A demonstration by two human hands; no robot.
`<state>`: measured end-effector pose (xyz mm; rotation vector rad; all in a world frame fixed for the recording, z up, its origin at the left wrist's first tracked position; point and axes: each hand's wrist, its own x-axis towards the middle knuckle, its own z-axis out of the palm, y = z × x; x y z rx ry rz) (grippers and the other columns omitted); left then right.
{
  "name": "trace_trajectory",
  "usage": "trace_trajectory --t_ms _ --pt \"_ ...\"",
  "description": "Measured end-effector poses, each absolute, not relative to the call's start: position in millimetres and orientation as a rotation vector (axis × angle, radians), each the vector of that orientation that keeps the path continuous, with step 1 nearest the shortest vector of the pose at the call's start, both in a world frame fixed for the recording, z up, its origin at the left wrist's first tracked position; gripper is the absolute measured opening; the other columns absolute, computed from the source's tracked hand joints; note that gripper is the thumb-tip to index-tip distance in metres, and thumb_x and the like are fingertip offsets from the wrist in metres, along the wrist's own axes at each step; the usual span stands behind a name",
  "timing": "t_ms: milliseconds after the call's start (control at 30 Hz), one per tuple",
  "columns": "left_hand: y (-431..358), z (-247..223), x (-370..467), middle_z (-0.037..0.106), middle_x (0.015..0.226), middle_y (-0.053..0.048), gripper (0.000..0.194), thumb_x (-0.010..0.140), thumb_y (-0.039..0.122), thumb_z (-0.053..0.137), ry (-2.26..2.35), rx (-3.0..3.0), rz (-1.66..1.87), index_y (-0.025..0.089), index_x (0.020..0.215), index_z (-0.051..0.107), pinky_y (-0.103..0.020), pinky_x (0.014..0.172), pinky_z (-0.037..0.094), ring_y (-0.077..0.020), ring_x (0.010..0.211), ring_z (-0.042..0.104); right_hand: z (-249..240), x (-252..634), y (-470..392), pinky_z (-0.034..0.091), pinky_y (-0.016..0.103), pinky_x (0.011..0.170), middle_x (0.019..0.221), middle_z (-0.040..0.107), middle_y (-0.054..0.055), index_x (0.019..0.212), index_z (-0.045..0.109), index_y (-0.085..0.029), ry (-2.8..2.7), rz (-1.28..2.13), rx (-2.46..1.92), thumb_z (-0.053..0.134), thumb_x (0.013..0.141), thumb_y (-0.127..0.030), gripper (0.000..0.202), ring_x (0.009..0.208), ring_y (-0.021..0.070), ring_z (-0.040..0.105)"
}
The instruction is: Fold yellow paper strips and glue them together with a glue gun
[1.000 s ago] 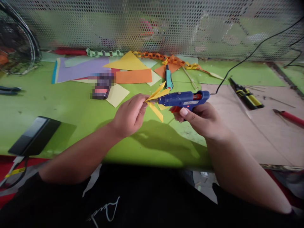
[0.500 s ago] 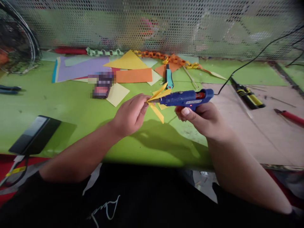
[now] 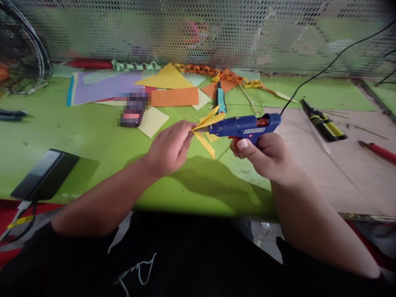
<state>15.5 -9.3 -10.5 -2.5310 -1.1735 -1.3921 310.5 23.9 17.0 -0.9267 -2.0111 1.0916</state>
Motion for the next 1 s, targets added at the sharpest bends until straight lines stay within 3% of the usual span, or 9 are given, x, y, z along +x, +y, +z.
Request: trace_trajectory --t_ms 267,533,667,833,1000 --pt "-8.6 -12.6 14.1 0.081 0.12 -0.014 0.029 0.116 0.021 0.045 -1.212 -2.515 -1.346 0.02 0.135 0.067 -0.04 0.097 0.065 -0.0267 0.111 0.08 17.7 309.5 22.3 0.039 0.035 0.058 0.07 0.059 0.002 0.079 0.063 -0.025 -2.026 0.974 -0.975 0.067 0.106 -0.076 0.058 0.064 0.0173 0.053" --pt "-7.2 -15.3 13.1 0.08 0.12 -0.016 0.032 0.116 0.022 0.042 -1.223 -2.512 -1.337 0.019 0.137 0.066 -0.042 0.097 0.065 -0.0278 0.111 0.079 19.4 311.2 21.2 0.038 0.034 0.058 0.068 0.055 0.0 0.079 0.061 -0.024 -2.103 0.782 -0.999 0.062 0.112 -0.066 0.053 0.063 0.0156 0.05" --pt "-6.8 -15.1 14.3 0.079 0.111 -0.013 0.029 0.116 0.023 0.042 -1.224 -2.489 -1.343 0.019 0.133 0.066 -0.039 0.087 0.063 -0.0261 0.1 0.078 15.6 312.2 21.1 0.039 0.034 0.059 0.068 0.057 0.001 0.081 0.064 -0.025 -2.13 0.629 -0.968 0.063 0.113 -0.06 0.047 0.062 0.0164 0.051" --pt "-8.8 -12.8 17.2 0.078 0.103 -0.012 0.023 0.118 0.028 0.043 -1.318 -2.484 -1.394 0.02 0.123 0.065 -0.038 0.078 0.057 -0.0241 0.089 0.074 12.8 310.6 15.5 0.052 0.04 0.07 0.094 0.079 0.007 0.114 0.079 -0.03 -2.143 0.363 -0.882 0.074 0.107 -0.046 0.018 0.078 0.0247 0.071" --pt "-8.8 -11.1 17.9 0.077 0.099 -0.012 0.026 0.12 0.032 0.042 -1.425 -2.465 -1.385 0.021 0.12 0.065 -0.038 0.076 0.055 -0.0236 0.086 0.072 14.4 312.9 5.8 0.055 0.046 0.082 0.096 0.079 0.01 0.145 0.075 -0.031 -2.287 -0.075 -0.799 0.079 0.102 -0.035 0.043 0.087 0.0318 0.073"
